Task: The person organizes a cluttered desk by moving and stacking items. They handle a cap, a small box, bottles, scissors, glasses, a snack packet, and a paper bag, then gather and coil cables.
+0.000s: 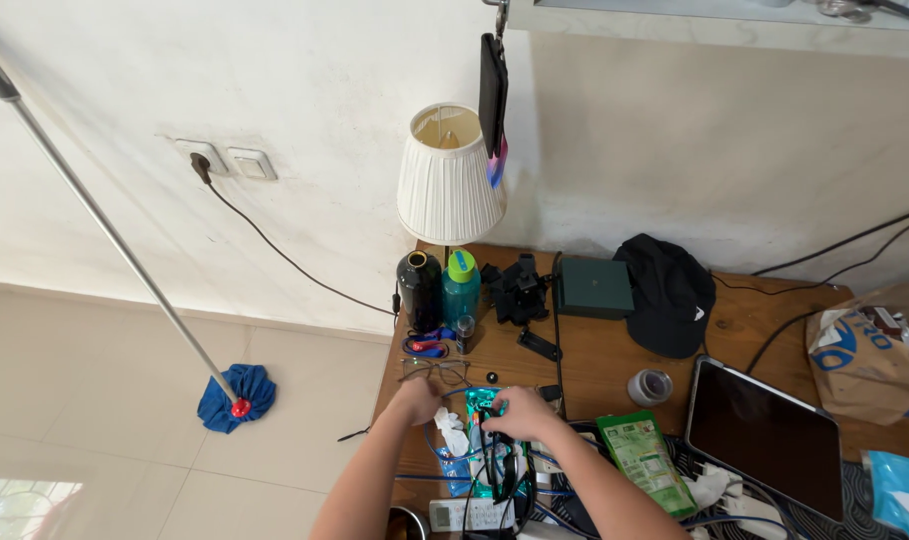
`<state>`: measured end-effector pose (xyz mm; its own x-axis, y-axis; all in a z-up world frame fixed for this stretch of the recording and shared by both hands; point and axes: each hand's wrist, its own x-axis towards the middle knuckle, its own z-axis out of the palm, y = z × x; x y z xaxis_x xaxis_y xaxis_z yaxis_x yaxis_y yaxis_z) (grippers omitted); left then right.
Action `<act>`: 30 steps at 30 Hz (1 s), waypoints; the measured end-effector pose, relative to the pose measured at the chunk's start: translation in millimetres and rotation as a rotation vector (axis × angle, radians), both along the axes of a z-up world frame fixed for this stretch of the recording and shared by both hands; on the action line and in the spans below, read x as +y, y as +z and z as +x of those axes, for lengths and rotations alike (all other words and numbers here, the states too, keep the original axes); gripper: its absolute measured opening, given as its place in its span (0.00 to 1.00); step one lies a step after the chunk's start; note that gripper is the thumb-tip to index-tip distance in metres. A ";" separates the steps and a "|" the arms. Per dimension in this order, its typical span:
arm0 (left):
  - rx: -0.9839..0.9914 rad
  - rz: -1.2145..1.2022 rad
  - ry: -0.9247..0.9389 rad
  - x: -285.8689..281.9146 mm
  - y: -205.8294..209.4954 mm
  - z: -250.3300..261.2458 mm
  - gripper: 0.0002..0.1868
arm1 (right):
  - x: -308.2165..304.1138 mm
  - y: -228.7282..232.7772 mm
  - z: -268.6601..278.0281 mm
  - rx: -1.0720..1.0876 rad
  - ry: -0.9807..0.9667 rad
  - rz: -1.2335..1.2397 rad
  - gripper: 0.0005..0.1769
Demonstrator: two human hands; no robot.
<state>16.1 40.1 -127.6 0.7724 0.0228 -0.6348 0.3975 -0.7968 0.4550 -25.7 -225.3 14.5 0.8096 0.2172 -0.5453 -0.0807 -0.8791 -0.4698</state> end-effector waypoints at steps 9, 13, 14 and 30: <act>0.128 -0.060 -0.125 -34.7 39.8 -29.2 0.19 | -15.4 10.2 8.7 -0.082 -0.297 0.304 0.39; 0.317 -0.097 -0.163 -35.0 52.3 -34.8 0.20 | -16.2 49.7 18.8 -0.115 -0.390 0.332 0.42; 0.317 -0.099 -0.159 -35.0 49.7 -35.8 0.17 | -14.3 51.0 20.9 -0.167 -0.416 0.367 0.38; -0.119 -0.802 0.708 16.4 80.8 -29.3 0.28 | 67.6 62.4 14.7 -0.505 -0.065 0.584 0.34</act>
<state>-13.2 56.5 -46.7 0.8046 0.0992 -0.5854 0.5703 0.1457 0.8084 -11.0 -157.7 76.9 0.9505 0.2998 0.0820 0.2241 -0.4780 -0.8493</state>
